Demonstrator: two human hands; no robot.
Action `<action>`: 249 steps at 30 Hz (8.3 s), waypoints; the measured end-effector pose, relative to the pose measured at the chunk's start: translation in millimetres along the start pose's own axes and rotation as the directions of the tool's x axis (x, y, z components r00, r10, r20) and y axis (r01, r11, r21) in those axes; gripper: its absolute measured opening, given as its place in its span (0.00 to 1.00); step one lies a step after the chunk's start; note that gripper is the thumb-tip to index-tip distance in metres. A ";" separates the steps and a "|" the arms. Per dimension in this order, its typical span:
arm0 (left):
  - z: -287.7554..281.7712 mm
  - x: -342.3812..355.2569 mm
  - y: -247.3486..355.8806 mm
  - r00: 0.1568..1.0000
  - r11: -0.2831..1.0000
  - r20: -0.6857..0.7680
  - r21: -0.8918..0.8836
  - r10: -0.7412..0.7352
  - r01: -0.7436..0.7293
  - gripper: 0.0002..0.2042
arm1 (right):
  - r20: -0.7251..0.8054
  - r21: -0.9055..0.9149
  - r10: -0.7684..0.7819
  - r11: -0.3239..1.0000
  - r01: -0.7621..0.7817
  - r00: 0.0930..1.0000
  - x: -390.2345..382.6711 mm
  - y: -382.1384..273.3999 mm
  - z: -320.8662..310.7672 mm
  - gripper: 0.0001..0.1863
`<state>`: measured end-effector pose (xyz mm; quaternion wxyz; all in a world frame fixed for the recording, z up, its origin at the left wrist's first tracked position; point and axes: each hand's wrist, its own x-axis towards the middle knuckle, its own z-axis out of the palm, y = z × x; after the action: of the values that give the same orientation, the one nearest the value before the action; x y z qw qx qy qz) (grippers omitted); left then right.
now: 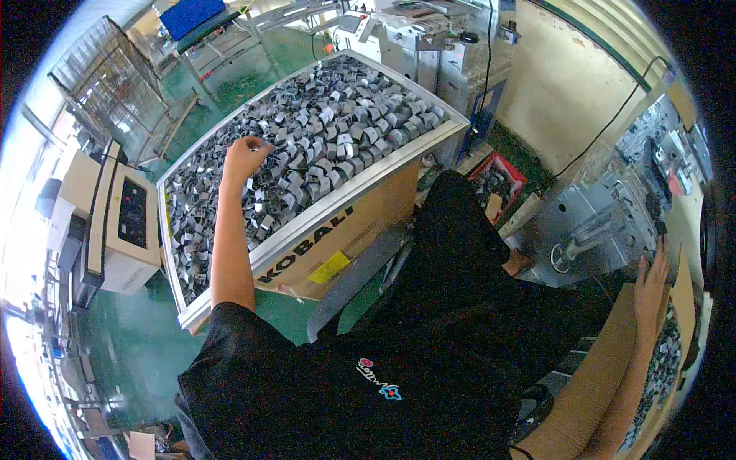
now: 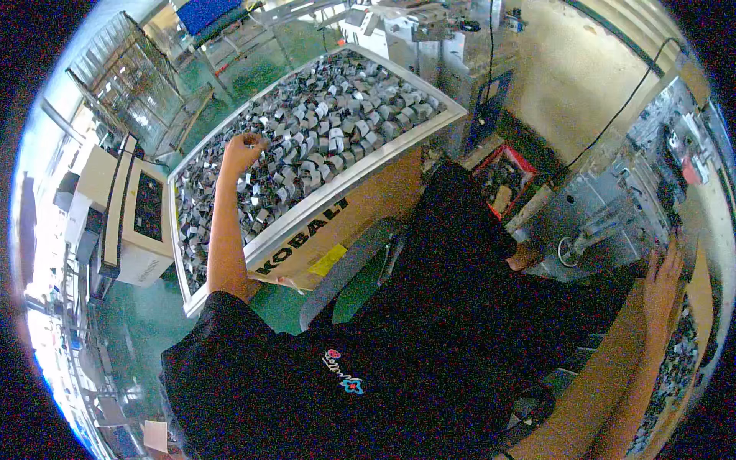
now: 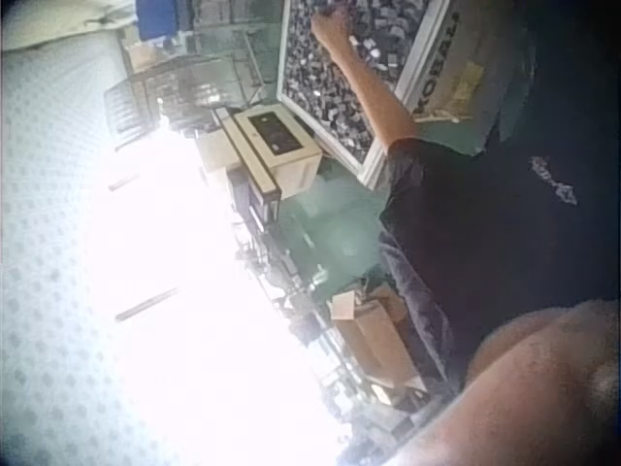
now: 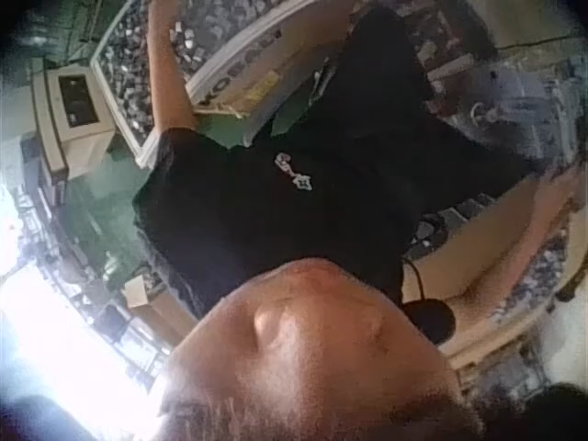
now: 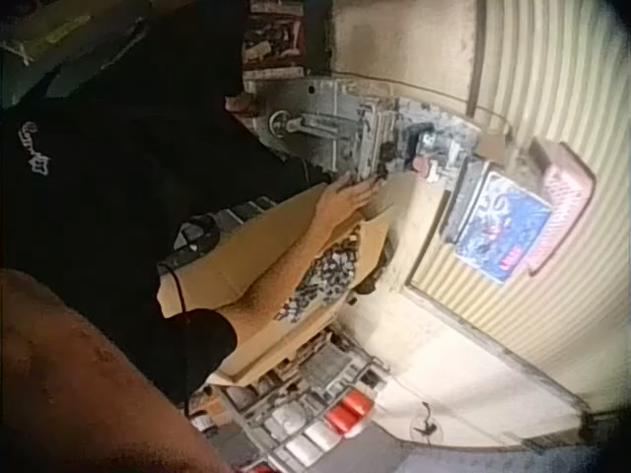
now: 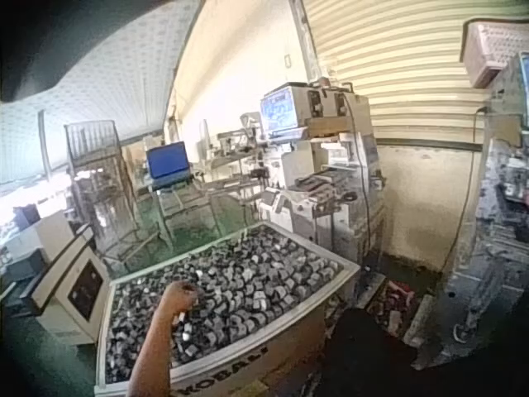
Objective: The recorder is operating a small mechanical stamp or printing press to apply markings to small metal parts.
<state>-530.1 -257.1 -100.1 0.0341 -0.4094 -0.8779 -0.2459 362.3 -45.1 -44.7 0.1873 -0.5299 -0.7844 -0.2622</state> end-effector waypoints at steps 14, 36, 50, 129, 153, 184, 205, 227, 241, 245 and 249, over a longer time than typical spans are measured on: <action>16.8 2.1 6.4 0.998 0.998 -0.027 0.026 0.059 -0.059 0.24 | 0.035 0.012 0.036 0.999 -0.036 0.999 -1.1 2.8 1.9 0.31; 11.8 -205.5 433.5 0.309 0.017 0.298 -0.744 0.903 0.668 0.35 | -0.036 0.231 -0.403 0.887 0.400 0.915 -21.4 -161.8 -157.1 0.22; 26.6 -284.5 512.1 -0.014 0.160 0.349 -0.394 0.937 0.905 0.36 | -0.211 0.276 -0.391 0.855 0.438 0.896 -29.2 -145.2 -150.2 0.17; 4.9 -282.0 475.3 0.302 -0.447 -0.458 -0.888 0.836 -0.111 0.11 | -0.469 0.356 -0.437 0.702 0.617 0.767 -36.6 -158.6 -166.2 0.24; 14.0 -289.1 468.5 0.393 -0.268 -0.261 -0.963 0.882 -0.038 0.13 | -0.375 0.069 -0.485 0.835 0.545 0.790 -32.7 -152.3 -170.5 0.26; 59.9 -271.7 517.9 0.536 -0.058 -0.269 -0.925 0.800 -0.377 0.08 | -0.244 0.137 -0.478 0.844 0.518 0.844 -30.1 -134.2 -152.6 0.22; 174.5 -190.0 745.7 0.221 0.032 -0.135 -0.783 0.966 -0.621 0.30 | -0.187 0.557 0.254 0.823 -0.111 0.949 38.2 14.2 -70.9 0.13; 151.7 -200.7 722.9 0.558 0.065 -0.115 -0.954 0.822 -0.292 0.25 | 0.103 0.467 0.286 0.832 -0.300 0.953 85.4 18.7 -18.5 0.16; 72.5 -146.3 391.2 0.682 0.330 -0.038 -0.855 0.731 -0.401 0.15 | 0.013 0.334 0.048 0.941 -0.050 0.999 26.6 12.9 7.8 0.26; 31.6 -85.7 296.4 0.821 0.512 -0.137 -0.722 0.554 -0.466 0.17 | 0.107 0.185 0.112 0.974 -0.131 0.988 19.9 23.2 9.9 0.27; -8.7 -46.7 205.6 0.934 0.722 -0.095 -0.608 0.345 -0.329 0.19 | 0.087 0.245 0.059 0.966 -0.079 0.994 18.5 22.5 5.4 0.27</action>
<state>-349.2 -182.1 -21.6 -0.0679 -0.5535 -0.6606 -0.5025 376.2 -21.6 -33.7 0.2296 -0.5393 -0.7990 -0.1344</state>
